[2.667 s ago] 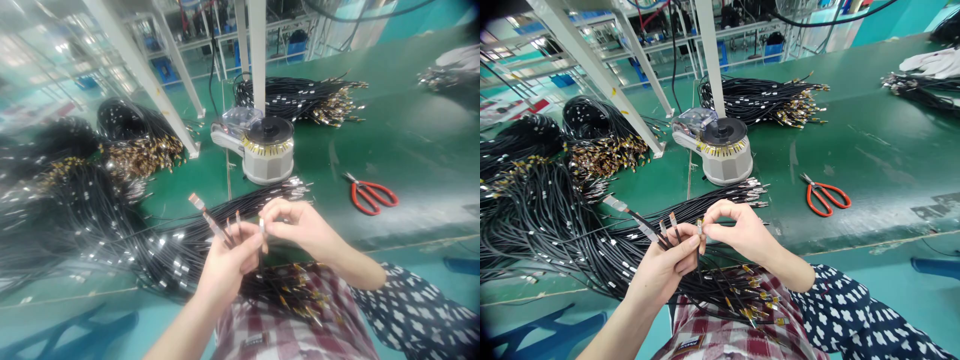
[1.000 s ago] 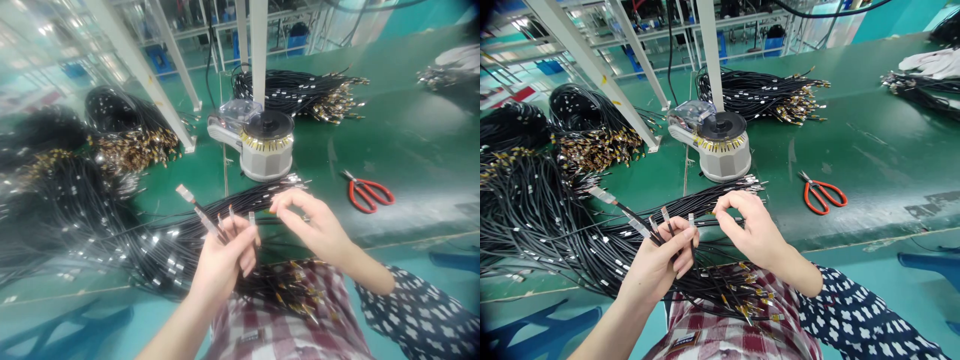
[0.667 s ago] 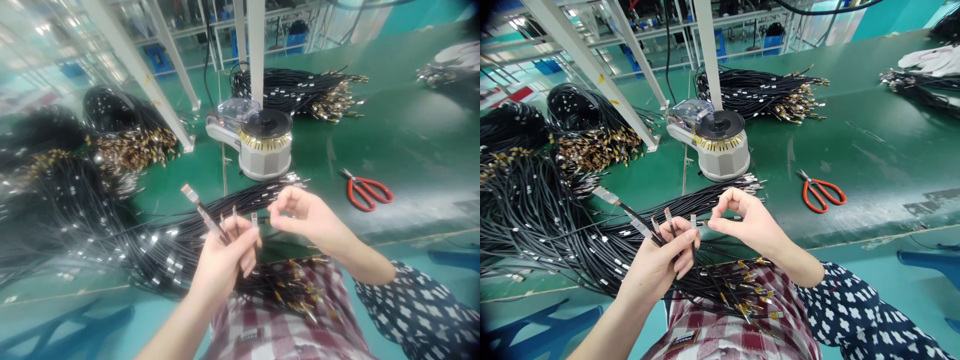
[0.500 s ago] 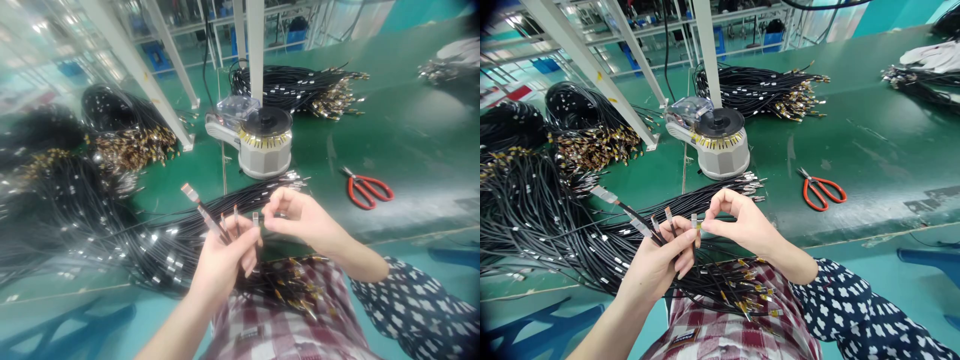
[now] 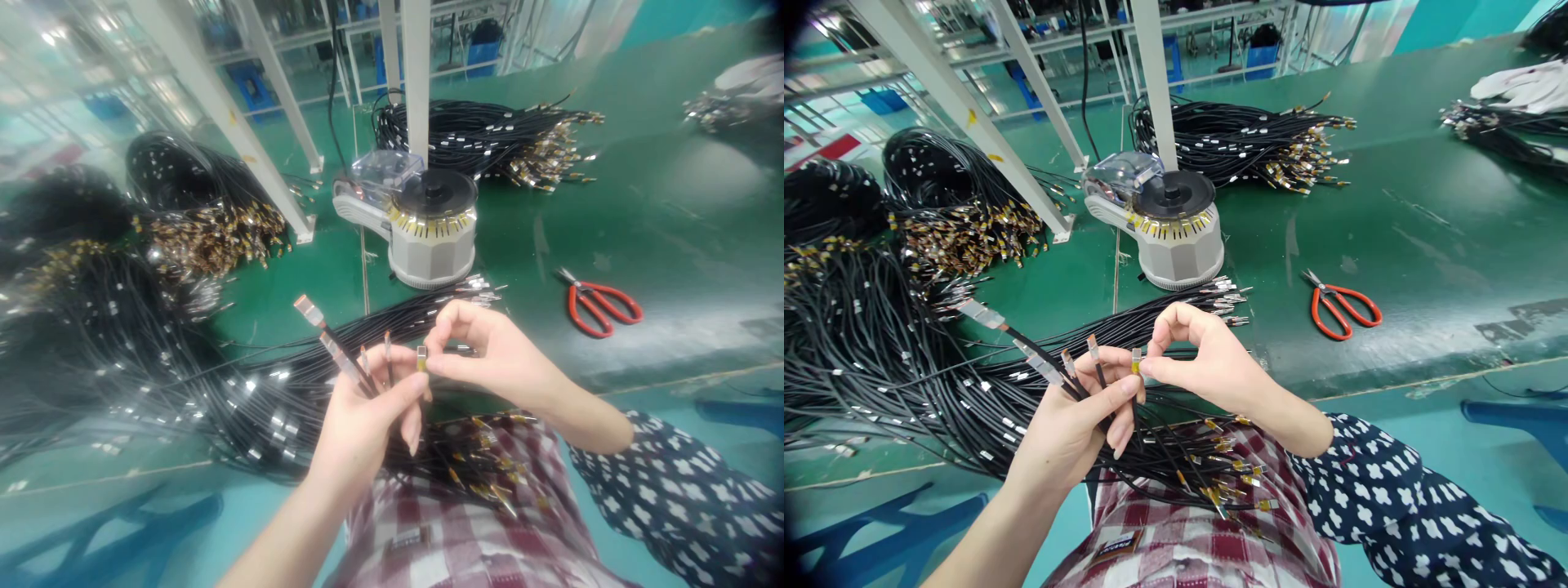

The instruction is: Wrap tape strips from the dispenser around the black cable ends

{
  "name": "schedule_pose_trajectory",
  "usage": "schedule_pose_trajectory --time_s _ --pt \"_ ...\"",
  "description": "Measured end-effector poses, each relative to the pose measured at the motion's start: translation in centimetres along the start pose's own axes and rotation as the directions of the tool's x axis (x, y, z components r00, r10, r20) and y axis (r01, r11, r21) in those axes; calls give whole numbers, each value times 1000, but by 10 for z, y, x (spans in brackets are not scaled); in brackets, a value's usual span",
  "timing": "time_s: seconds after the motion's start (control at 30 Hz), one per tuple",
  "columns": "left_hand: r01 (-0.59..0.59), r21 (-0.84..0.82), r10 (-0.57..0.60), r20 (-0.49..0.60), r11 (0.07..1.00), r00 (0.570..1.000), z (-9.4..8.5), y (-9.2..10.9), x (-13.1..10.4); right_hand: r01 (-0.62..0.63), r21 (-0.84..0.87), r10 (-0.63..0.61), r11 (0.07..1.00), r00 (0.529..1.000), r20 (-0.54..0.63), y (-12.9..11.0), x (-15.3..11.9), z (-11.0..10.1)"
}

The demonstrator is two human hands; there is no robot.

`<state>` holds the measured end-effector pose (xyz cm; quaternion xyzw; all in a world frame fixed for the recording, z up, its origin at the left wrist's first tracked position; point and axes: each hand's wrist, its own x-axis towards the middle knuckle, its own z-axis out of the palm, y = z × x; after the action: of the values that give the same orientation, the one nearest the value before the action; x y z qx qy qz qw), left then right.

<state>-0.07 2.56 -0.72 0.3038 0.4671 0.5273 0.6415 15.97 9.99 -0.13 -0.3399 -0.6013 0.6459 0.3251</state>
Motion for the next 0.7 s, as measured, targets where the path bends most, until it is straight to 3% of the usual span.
schedule_pose_trajectory --time_s 0.23,0.47,0.7 --pt "8 2 -8 6 1000 1000 0 1 1 23 -91 -25 996 1000 -19 -6 0 1" --pt "-17 2 17 -50 1000 999 4 2 -2 64 -271 -99 960 988 -117 -8 -5 8" --pt "-40 29 41 -40 999 998 4 2 -1 57 -188 -81 981 989 -121 -13 -8 -1"
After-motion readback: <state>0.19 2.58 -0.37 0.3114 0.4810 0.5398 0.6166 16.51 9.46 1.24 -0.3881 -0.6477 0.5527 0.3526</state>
